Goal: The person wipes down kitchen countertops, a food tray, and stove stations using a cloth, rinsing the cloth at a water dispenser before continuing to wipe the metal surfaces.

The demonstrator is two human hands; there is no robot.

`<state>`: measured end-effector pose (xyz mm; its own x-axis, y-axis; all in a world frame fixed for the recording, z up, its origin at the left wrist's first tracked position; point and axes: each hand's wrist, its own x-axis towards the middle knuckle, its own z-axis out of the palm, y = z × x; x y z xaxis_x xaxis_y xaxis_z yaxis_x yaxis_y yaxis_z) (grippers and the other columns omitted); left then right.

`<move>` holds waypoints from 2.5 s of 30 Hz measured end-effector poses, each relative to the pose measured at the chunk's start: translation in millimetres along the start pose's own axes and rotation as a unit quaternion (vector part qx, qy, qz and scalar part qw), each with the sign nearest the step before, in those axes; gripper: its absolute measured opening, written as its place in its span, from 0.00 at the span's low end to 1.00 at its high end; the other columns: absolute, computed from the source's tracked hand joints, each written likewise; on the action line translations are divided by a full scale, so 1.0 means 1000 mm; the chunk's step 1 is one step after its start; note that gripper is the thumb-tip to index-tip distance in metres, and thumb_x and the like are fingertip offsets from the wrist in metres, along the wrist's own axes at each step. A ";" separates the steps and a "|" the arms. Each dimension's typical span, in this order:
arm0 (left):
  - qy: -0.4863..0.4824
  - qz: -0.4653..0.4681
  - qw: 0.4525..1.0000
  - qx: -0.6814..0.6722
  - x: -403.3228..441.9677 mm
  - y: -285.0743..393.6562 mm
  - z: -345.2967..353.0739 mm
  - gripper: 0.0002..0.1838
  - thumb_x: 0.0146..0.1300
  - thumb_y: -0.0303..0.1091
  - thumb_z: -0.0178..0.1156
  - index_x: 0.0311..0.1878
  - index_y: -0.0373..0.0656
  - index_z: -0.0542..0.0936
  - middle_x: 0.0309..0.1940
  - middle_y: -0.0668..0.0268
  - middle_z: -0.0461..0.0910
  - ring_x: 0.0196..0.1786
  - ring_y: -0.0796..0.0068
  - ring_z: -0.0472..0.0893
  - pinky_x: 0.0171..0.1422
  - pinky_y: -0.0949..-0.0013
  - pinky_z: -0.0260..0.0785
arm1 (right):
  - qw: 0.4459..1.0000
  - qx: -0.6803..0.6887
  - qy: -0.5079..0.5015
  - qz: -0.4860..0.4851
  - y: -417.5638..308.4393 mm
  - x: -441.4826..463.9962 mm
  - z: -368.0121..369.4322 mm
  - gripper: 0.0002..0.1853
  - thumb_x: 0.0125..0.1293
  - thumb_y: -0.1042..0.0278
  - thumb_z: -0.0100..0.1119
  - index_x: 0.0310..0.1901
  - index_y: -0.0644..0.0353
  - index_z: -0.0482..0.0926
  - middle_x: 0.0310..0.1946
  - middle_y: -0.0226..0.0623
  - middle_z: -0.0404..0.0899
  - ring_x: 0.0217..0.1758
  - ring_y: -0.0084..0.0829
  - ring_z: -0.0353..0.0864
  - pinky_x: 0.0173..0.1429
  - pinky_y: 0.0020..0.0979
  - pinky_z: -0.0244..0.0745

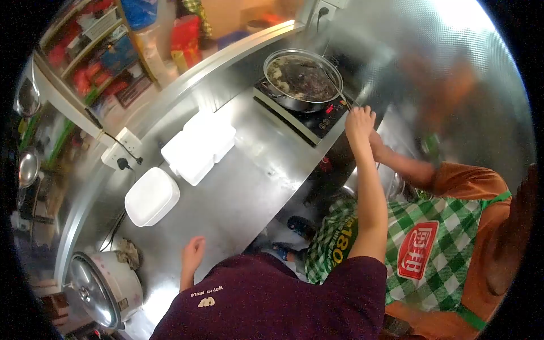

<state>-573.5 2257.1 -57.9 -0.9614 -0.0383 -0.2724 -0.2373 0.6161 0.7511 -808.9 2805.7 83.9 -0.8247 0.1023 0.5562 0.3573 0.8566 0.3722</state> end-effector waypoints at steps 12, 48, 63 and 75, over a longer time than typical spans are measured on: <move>0.028 -0.022 0.999 -0.007 0.000 -0.018 -0.012 0.11 0.62 0.40 0.55 0.42 0.44 0.78 0.19 0.62 0.78 0.22 0.70 0.76 0.28 0.67 0.65 | 0.628 0.708 -0.244 0.211 -0.018 0.080 -0.033 0.22 0.57 0.76 0.56 0.54 0.64 0.65 0.21 0.37 0.74 0.19 0.28 0.73 0.22 0.29 0.70; 0.035 -0.048 0.998 0.034 0.007 -0.015 -0.013 0.11 0.62 0.40 0.55 0.41 0.44 0.79 0.20 0.60 0.78 0.23 0.66 0.77 0.30 0.65 0.66 | 0.799 0.594 -0.081 0.049 -0.065 0.061 0.038 0.04 0.58 0.73 0.58 0.35 0.61 0.76 0.27 0.34 0.75 0.27 0.24 0.71 0.35 0.28 0.69; 0.030 -0.055 0.997 0.042 0.005 -0.014 -0.015 0.12 0.62 0.42 0.55 0.42 0.46 0.79 0.21 0.60 0.79 0.25 0.63 0.79 0.33 0.64 0.68 | 0.800 0.593 -0.061 0.065 -0.061 0.057 0.034 0.04 0.58 0.72 0.59 0.35 0.60 0.77 0.26 0.34 0.76 0.28 0.25 0.74 0.36 0.28 0.70; 0.047 -0.002 0.999 0.021 0.007 -0.021 -0.005 0.11 0.63 0.39 0.55 0.41 0.42 0.78 0.17 0.65 0.74 0.21 0.74 0.73 0.28 0.69 0.64 | 0.813 0.579 -0.027 0.049 -0.050 0.057 0.028 0.06 0.56 0.71 0.59 0.36 0.60 0.78 0.29 0.36 0.78 0.31 0.29 0.76 0.40 0.28 0.72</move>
<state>-575.6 2240.1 -73.1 -0.9696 -0.1143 -0.2162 -0.2377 0.6484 0.7233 -885.9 2782.8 75.9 -0.8467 0.1936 0.4955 -0.2044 0.7416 -0.6390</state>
